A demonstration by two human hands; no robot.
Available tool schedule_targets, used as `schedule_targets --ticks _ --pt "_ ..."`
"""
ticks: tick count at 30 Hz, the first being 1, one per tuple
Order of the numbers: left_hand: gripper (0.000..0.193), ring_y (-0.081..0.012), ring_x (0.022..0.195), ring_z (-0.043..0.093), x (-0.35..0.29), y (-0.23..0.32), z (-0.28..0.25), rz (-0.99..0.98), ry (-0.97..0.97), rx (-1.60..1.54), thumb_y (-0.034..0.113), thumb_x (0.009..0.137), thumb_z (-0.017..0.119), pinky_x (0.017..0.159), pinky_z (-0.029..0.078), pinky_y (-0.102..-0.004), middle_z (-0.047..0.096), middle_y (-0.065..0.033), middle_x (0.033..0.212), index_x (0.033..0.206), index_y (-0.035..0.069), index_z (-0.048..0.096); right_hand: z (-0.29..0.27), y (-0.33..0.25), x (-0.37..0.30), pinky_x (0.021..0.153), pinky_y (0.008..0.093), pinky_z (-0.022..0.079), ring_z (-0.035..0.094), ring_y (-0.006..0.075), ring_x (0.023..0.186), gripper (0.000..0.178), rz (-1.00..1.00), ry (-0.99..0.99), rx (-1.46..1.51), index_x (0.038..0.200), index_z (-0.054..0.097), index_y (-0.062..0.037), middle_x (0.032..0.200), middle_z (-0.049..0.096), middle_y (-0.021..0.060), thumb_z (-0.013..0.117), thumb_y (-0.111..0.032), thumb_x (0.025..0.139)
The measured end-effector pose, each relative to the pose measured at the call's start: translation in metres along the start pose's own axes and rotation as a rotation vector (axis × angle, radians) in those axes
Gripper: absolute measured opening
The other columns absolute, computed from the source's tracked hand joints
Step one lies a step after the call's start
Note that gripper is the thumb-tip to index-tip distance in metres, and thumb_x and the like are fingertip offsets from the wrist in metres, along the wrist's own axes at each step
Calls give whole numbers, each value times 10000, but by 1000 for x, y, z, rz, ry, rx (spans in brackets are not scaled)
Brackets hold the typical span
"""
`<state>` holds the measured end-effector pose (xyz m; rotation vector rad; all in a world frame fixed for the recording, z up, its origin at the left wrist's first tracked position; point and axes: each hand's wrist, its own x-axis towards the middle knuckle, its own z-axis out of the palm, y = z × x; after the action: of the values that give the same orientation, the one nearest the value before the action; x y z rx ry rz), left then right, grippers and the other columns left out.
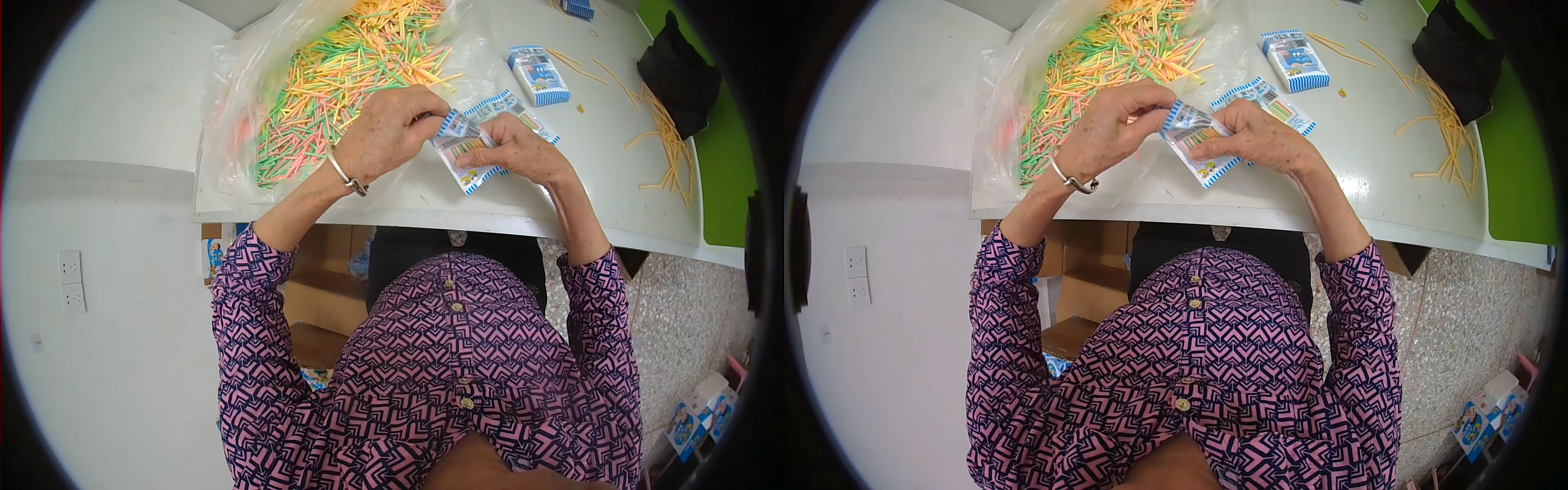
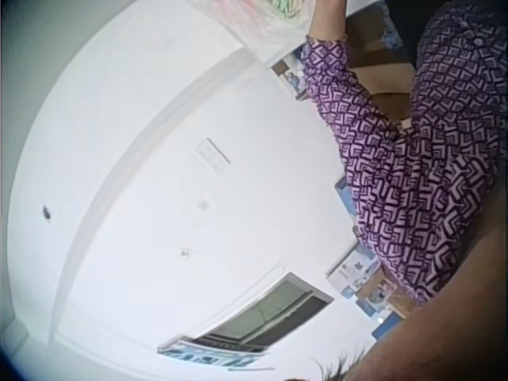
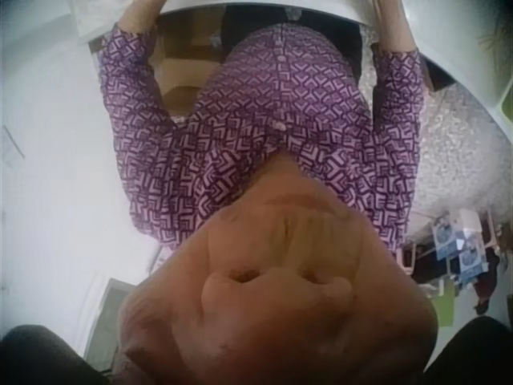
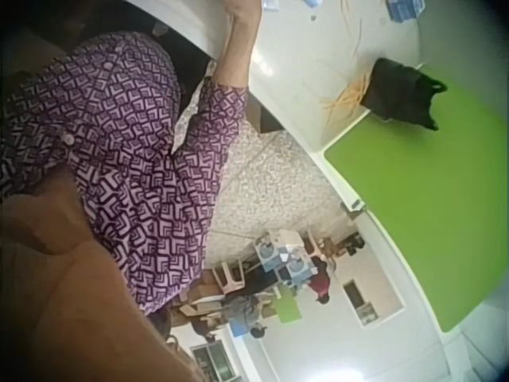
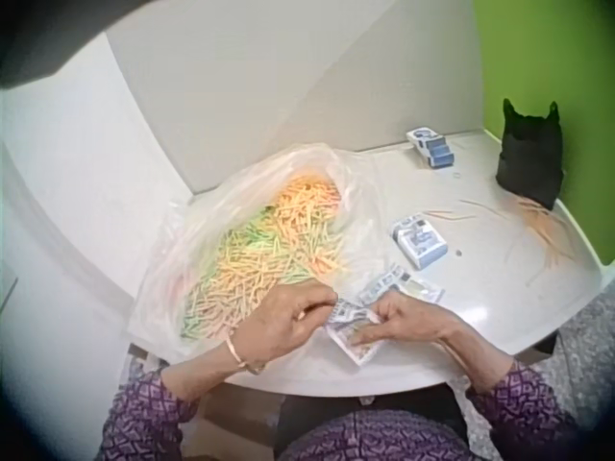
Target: Packaging thin colored sticks into plastic sleeves at a workbench.
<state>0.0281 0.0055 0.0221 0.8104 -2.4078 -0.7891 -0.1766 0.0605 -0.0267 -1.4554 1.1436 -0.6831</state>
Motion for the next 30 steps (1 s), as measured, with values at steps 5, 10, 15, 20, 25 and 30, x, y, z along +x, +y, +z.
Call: schedule_targets --ticks 5,10,15,20,25,30 --pt "145 -93 612 509 -1 -3 -3 0 -153 58 95 826 597 557 427 -238 599 -52 723 909 -22 618 2 5 2 483 240 293 394 50 523 311 -70 15 -90 720 681 -21 546 492 -37 752 -323 699" --pt "143 -88 606 520 -3 -9 2 -180 -148 -153 104 814 587 553 429 -244 600 -47 698 863 -26 624 3 -3 0 486 240 298 396 52 519 325 -51 -3 -46 708 673 -9 549 499 -37 756 -323 694" --pt "148 -87 614 536 -3 -6 6 -270 -84 -322 102 814 578 566 444 -254 607 -51 671 820 -40 616 -2 1 0 494 223 297 402 27 556 273 -28 -29 5 757 680 -9 591 500 -62 745 -273 733" --pt "145 -96 658 551 1 -15 4 -84 135 -385 132 834 595 599 461 -257 622 -47 742 864 -9 612 0 1 -2 495 222 296 406 29 555 250 -3 -35 83 761 685 -21 605 510 -54 754 -259 727" --pt "176 -99 730 567 13 -37 -29 -96 470 -119 163 830 630 632 477 -257 621 -42 797 909 6 609 -10 13 -4 529 207 341 463 36 584 252 92 61 -14 793 685 -20 655 570 -35 763 -247 714" --pt "254 -102 736 582 7 -14 -3 -115 116 -156 189 804 672 640 482 -240 624 -50 824 944 -14 612 -6 10 -1 585 193 403 538 46 632 266 73 97 53 855 685 -21 740 641 0 768 -224 705"
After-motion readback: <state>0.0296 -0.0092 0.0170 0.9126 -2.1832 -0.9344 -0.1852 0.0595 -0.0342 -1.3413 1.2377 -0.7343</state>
